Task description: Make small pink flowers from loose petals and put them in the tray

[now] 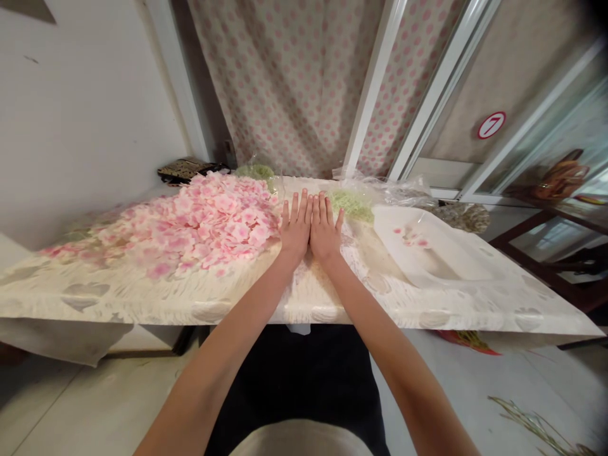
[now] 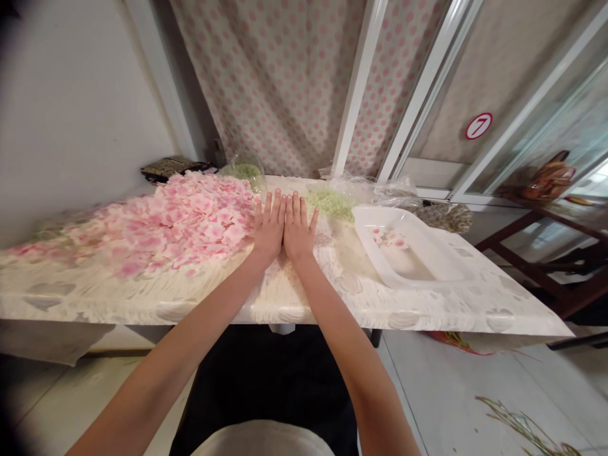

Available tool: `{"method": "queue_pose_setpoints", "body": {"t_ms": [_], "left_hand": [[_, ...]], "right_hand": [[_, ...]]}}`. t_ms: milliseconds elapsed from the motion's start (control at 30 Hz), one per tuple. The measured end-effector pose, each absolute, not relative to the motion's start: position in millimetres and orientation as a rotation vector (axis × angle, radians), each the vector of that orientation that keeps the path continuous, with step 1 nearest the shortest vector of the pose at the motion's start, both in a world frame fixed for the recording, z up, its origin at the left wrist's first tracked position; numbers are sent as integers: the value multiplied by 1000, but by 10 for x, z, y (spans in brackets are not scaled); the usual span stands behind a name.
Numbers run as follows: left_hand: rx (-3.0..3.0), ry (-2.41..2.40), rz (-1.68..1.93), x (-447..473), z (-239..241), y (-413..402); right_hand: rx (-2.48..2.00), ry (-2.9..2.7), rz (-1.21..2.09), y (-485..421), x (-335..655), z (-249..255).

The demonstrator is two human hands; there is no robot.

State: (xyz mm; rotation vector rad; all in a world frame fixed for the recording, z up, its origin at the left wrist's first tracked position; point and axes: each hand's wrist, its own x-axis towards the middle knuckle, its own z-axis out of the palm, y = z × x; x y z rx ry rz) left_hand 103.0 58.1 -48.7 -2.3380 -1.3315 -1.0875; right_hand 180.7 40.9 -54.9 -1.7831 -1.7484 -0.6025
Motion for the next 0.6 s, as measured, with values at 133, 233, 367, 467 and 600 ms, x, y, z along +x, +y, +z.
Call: {"method": "queue_pose_setpoints", "body": {"t_ms": [133, 233, 367, 467, 600], "left_hand": [[-2343, -1330, -1095, 1019, -477, 586], [-2344, -1330, -1110, 1015, -475, 580], [-2343, -1338, -1130, 1008, -467, 560], [-2341, -1341, -1136, 1002, -460, 552], [-2340, -1344, -1133, 1000, -458, 563]], "right_hand": [[-1775, -1729, -618, 387, 1796, -528], [-1770, -1724, -623, 384, 1793, -526], [-1755, -1741, -619, 385, 1797, -527], [-1747, -1749, -609, 384, 1805, -525], [-1750, -1754, -582, 386, 1815, -520]]}}
